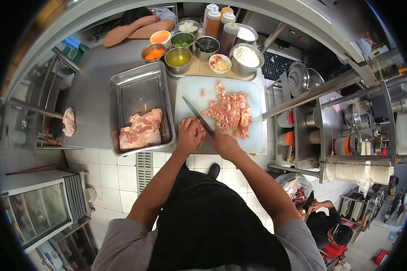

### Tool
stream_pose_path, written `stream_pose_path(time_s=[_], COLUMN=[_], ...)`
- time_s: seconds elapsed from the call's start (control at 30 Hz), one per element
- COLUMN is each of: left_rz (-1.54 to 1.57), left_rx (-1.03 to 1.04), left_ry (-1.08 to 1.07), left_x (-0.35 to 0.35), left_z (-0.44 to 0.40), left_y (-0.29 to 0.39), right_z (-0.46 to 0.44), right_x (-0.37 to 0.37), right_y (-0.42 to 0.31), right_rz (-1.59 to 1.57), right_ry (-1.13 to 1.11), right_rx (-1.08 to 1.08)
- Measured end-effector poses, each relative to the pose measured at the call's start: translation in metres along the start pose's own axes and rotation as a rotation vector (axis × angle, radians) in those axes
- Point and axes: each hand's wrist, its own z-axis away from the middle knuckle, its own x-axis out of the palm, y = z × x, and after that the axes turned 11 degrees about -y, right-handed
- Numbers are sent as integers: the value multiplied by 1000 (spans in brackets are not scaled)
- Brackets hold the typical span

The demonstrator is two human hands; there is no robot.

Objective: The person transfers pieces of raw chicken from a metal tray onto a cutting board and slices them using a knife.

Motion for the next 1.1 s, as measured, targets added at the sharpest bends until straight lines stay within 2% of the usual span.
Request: stream_pose_path(time_s=[0.03,0.23,0.37,0.5,0.6,0.7,0.77,0.87,0.97,1.03,1.1], left_rz=[16,90,25,-46,-38,-40,-34,-11,-24,-11,-18], left_rx=[-10,11,-22,-6,-11,-29,-34,-20,35,10,-15], left_ry=[-12,80,26,-30,-32,-24,-25,-24,1,-24,-41], left_x=[-2,-2,-9,-11,-10,-7,-7,-5,-4,-7,-7], left_z=[1,5,6,0,1,-1,-2,0,0,-1,4], left_y=[3,6,8,3,2,1,-1,-2,-2,0,-2], right_z=[19,54,30,3,15,61,96,116,69,16,-18], right_x=[-7,-16,-10,9,26,19,20,14,23,44,8], right_y=[3,12,-16,-24,-21,-22,-19,-18,-17,-5,-36], right_rz=[-16,-91,-28,79,197,83,96,83,72,198,127], right_ry=[-67,97,87,147,245,-53,-130,-235,-56,226,127], right_rx=[32,197,60,-52,-85,121,232,275,148,-109,-6])
